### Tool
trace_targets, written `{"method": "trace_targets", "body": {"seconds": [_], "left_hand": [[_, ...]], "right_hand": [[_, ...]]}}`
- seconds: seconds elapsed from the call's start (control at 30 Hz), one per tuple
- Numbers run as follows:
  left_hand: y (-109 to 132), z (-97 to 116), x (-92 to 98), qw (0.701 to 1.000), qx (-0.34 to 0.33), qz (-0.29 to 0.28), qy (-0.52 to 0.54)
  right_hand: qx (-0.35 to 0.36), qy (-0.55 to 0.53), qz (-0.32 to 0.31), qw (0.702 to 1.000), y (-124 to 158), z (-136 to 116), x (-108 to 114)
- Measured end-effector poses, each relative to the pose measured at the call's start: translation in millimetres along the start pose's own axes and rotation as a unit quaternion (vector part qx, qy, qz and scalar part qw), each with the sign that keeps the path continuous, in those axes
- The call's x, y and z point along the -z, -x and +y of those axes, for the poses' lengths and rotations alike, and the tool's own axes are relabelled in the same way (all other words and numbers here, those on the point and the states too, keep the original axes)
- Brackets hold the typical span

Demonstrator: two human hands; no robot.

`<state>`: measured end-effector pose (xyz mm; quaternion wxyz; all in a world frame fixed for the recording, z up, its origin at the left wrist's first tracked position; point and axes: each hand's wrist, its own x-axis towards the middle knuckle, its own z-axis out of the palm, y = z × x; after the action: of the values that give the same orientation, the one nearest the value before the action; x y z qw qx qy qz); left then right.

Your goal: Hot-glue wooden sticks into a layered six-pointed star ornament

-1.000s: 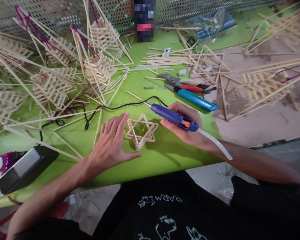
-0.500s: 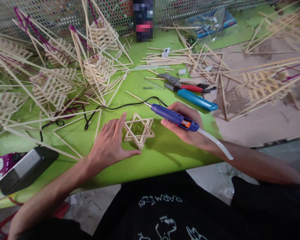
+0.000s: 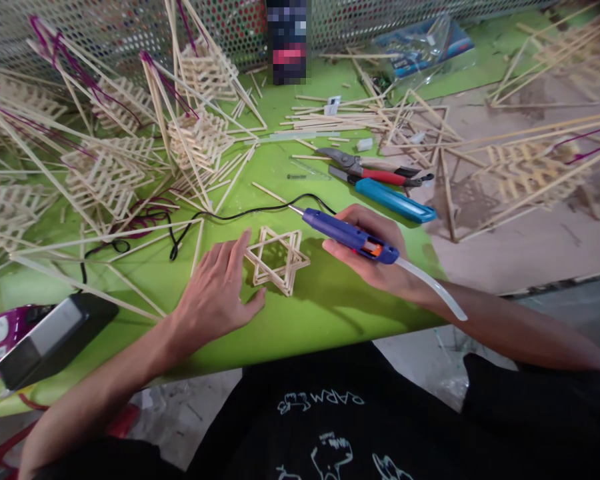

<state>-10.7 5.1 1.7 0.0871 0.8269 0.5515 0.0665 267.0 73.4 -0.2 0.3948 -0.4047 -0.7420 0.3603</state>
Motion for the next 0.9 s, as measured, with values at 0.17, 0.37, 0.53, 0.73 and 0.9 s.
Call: {"method": "trace_targets", "body": {"seconds": [0.17,0.37,0.53,0.73,0.9], "left_hand": [[1.0,-1.0,6.0,1.0,-0.002,-0.008,0.003],[2.1,-0.9,5.9,1.0,-0.006,0.003,-0.008],[2.7,1.5,3.1,1.0,-0.005,0.012,-0.017],[3.7,3.7,2.6,0.998,-0.018,0.03,-0.046],[3.4,1.0,5.8,0.984,-0.163,0.05,-0.044]], "right_hand": [[0.004,-0.004,0.0,1.0,-0.6,-0.9,0.8],[-0.005,-0.003,-0.007,1.0,-1.9,-4.0,1.7],[-0.02,0.011,-0.011,1.0,-2.3,-6.0,2.5],[-0.03,0.007,-0.008,0.999,-2.0,-6.1,3.0],[-0.014,-0.001,-0.006,1.0,-1.7,-3.0,2.4]]}}
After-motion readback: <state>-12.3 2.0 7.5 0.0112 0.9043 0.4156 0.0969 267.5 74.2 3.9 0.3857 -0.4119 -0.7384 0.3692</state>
